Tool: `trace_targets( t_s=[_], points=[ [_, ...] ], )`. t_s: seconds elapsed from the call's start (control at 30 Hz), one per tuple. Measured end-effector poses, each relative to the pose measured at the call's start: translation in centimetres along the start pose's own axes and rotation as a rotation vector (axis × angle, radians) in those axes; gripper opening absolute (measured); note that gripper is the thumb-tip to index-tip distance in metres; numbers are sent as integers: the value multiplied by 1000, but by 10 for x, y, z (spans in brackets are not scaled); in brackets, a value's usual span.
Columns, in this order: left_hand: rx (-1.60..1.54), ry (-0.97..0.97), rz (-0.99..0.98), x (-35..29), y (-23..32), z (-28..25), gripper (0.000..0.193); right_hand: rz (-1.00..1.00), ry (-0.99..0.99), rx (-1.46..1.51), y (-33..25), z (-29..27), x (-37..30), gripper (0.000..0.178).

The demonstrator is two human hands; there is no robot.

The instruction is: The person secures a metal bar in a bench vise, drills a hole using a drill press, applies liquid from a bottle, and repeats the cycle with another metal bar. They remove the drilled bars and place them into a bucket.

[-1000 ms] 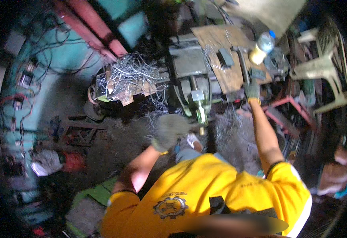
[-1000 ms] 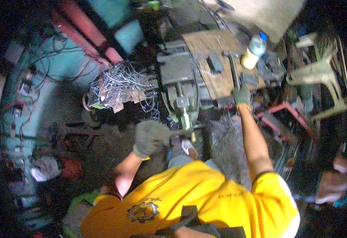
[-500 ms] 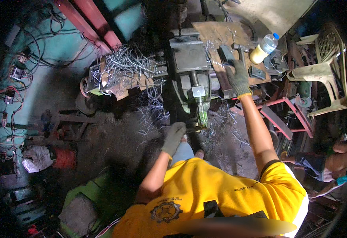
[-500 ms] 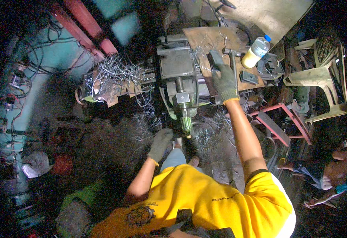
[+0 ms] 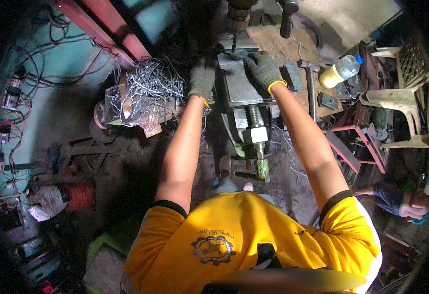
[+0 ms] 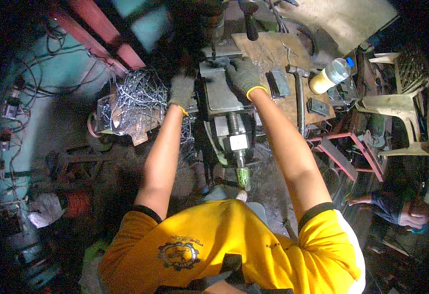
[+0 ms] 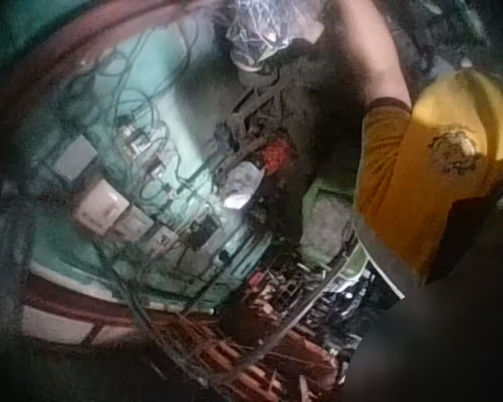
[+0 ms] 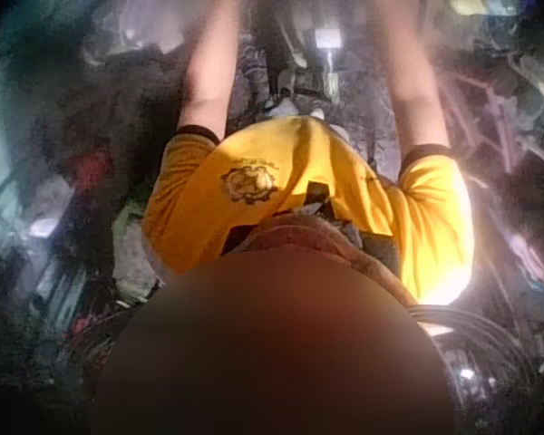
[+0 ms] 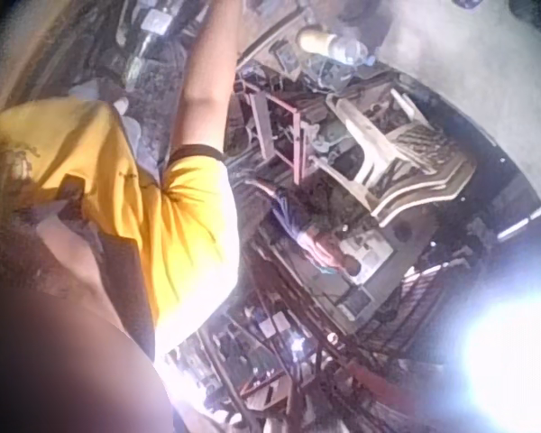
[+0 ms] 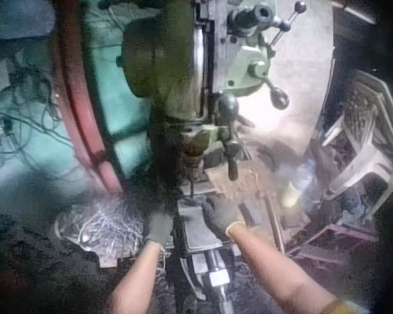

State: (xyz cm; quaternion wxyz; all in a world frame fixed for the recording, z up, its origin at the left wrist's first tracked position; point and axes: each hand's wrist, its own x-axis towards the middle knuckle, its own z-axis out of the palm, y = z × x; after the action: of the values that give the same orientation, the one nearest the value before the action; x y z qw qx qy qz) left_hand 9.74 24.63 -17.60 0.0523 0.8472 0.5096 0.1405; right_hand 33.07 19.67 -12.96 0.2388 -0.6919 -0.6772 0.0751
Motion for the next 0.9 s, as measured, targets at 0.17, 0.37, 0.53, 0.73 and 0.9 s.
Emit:
trace_targets(
  t_s=[0.17,0.37,0.53,0.73,0.9],
  points=[
    [-698,208,-46,14,-2,39,31,-44,63,104,3,0,-1,44],
    [-89,88,61,13,-8,43,27,-65,86,54,-7,-5,-7,38],
    [-623,179,-13,15,-3,44,29,-68,112,87,-8,-3,-8,37],
    [-129,223,160,3,-4,39,33,-53,113,54,-5,-1,-7,40],
    [-742,224,-12,7,1,43,34,-56,57,72,-3,-3,-7,41]
  ],
)
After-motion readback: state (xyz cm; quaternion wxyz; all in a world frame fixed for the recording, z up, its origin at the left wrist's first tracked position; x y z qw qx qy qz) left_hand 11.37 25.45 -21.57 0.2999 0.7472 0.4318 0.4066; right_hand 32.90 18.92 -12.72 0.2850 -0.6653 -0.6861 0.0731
